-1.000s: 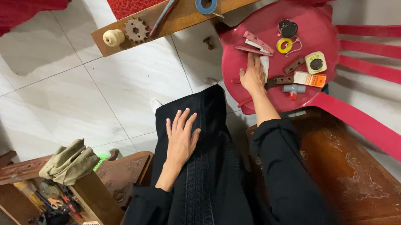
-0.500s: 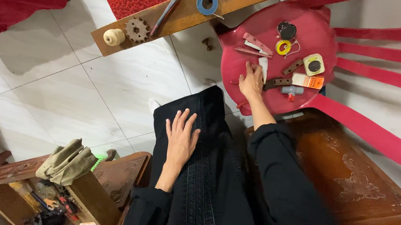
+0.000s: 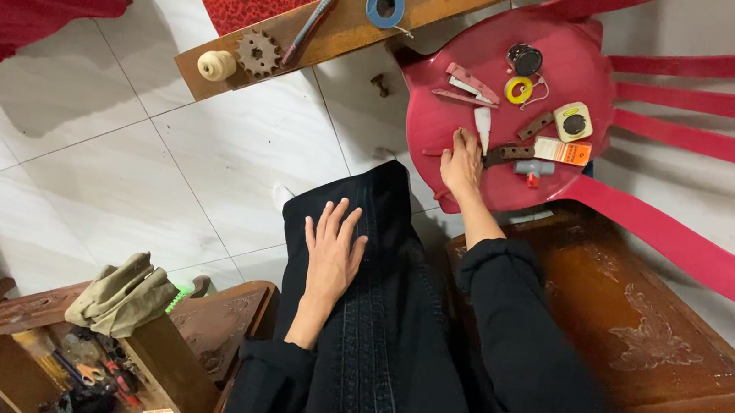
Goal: The person repeatedly picks small objects from a red chair and a wooden drawer, wipes each with a cloth, and returns them. Items include a white tube, a small brown object, a gray-and-red object, and a dark object. The person handles each item one at a time and places them back in the drawer or on the chair.
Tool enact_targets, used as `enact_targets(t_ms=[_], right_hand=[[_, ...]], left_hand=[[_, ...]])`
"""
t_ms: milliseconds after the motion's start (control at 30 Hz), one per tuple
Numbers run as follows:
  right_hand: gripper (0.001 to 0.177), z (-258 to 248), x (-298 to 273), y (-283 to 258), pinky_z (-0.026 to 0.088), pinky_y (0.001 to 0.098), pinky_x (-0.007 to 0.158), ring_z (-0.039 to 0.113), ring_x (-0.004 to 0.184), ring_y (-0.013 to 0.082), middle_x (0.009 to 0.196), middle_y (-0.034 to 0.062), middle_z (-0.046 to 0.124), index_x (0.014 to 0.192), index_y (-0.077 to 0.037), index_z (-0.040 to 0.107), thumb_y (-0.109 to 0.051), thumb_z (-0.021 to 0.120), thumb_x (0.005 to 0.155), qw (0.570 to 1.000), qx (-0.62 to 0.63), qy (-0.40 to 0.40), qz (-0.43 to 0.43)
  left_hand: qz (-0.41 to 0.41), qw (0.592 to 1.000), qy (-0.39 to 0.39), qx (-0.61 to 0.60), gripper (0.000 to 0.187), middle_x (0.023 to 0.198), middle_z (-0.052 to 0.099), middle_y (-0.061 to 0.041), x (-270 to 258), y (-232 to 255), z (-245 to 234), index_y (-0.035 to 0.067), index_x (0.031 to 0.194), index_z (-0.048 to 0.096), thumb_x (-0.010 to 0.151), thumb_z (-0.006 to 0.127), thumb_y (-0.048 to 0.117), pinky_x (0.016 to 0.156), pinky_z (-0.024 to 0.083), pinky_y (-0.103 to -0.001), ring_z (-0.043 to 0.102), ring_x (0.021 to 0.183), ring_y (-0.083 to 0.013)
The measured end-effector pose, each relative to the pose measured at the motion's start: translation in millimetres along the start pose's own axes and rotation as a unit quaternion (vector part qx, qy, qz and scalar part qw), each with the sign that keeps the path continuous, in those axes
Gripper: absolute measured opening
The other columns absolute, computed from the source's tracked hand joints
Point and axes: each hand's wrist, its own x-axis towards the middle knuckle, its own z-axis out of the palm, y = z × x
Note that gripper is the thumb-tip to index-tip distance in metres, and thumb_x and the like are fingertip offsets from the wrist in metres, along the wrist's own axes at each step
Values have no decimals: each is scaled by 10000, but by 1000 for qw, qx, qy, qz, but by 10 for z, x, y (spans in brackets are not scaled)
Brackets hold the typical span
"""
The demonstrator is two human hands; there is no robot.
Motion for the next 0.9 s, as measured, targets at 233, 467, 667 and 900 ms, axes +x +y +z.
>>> enact_targets(t_ms=[233, 467, 667, 900], right_hand=[[513, -234, -262, -316, 454, 510, 1160, 501, 1411, 424, 1521, 209, 467, 1499, 28, 567, -141, 570, 1014, 983, 139, 68, -99], [462, -537, -583, -597, 524, 432, 1117, 541, 1391, 375, 1505, 170, 485, 1495, -40, 607, -113, 594, 1039, 944, 279, 130, -116], [417, -828, -1068, -971, 547, 447, 1091, 566, 1383, 365, 1500, 176, 494, 1486, -63, 626, -152, 585, 1081, 880, 426, 101, -186], [390, -1090, -1831, -1607, 573, 313, 1005, 625, 1263, 194, 1450, 123, 575, 1392, -28, 696, -232, 583, 1079, 797, 564, -35, -214]], left_hand=[[9, 1000, 15, -8, 528, 1646, 408, -67, -28, 3, -54, 251, 1536, 494, 1035, 633, 348, 1242, 202, -693, 321, 1567, -332], [21, 999, 26, -29, 529, 1641, 412, -68, -98, -28, -102, 255, 1534, 497, 1032, 642, 339, 1233, 204, -712, 332, 1560, -339], [58, 993, 67, -73, 502, 1623, 434, -78, 25, 87, -393, 242, 1536, 503, 1051, 627, 269, 1217, 239, -719, 393, 1527, -345], [113, 973, 114, -167, 549, 1620, 466, 7, 205, 25, -698, 308, 1612, 452, 1097, 564, 154, 1212, 254, -706, 498, 1470, -264]])
